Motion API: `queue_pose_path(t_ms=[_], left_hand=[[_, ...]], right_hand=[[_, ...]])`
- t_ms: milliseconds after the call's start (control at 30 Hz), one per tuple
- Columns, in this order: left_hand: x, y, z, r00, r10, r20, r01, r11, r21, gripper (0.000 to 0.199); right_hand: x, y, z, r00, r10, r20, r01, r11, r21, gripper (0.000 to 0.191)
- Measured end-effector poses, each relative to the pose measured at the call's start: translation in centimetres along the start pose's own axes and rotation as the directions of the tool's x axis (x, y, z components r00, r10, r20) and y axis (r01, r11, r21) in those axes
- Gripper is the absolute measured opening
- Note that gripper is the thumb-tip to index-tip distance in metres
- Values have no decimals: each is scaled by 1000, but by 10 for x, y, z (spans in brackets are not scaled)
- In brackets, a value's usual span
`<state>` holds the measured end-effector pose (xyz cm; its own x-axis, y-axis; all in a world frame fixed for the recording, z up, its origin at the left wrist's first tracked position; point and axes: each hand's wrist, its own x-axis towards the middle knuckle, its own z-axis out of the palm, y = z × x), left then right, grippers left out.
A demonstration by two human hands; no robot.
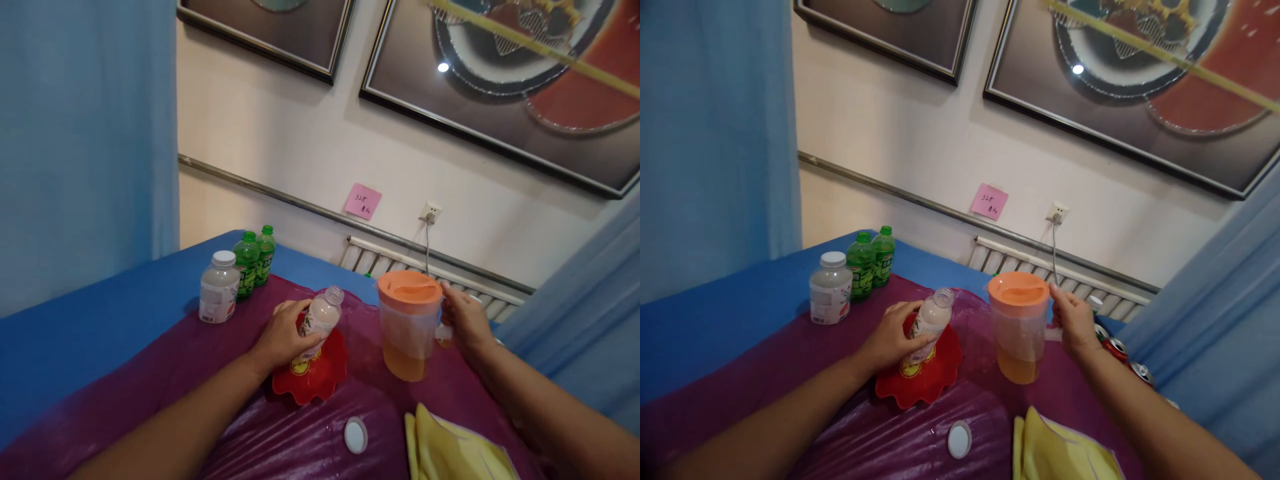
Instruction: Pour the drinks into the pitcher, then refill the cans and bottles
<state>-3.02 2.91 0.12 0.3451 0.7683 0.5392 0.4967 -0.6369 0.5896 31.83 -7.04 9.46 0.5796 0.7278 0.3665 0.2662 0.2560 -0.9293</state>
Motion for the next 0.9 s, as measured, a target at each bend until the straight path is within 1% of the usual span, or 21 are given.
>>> queue_pose_path(t_ms=[100,200,367,600,900], left_hand=[[-1,0,-1,1000,-4,0,4,1000,-2,64],[-1,1,-2,1000,-11,-5,11,1000,-9,64],[-3,4,-6,1000,-7,7,7,1000,2,63],[-4,7,-7,998,-35,56,35,999,5,66],[-6,8,-6,997,-7,73,8,1000,-24,65]], right_hand=[[15,-29,3,999,-21,44,25,995,-97,58],[23,-52,10,993,-70,91,86,979,-185,57],[26,-76,22,982,-108,155,146,954,-262,56],[26,-93,37,975,-106,195,166,932,-322,56],[27,-98,45,951,-142,274,250,876,-413,59]])
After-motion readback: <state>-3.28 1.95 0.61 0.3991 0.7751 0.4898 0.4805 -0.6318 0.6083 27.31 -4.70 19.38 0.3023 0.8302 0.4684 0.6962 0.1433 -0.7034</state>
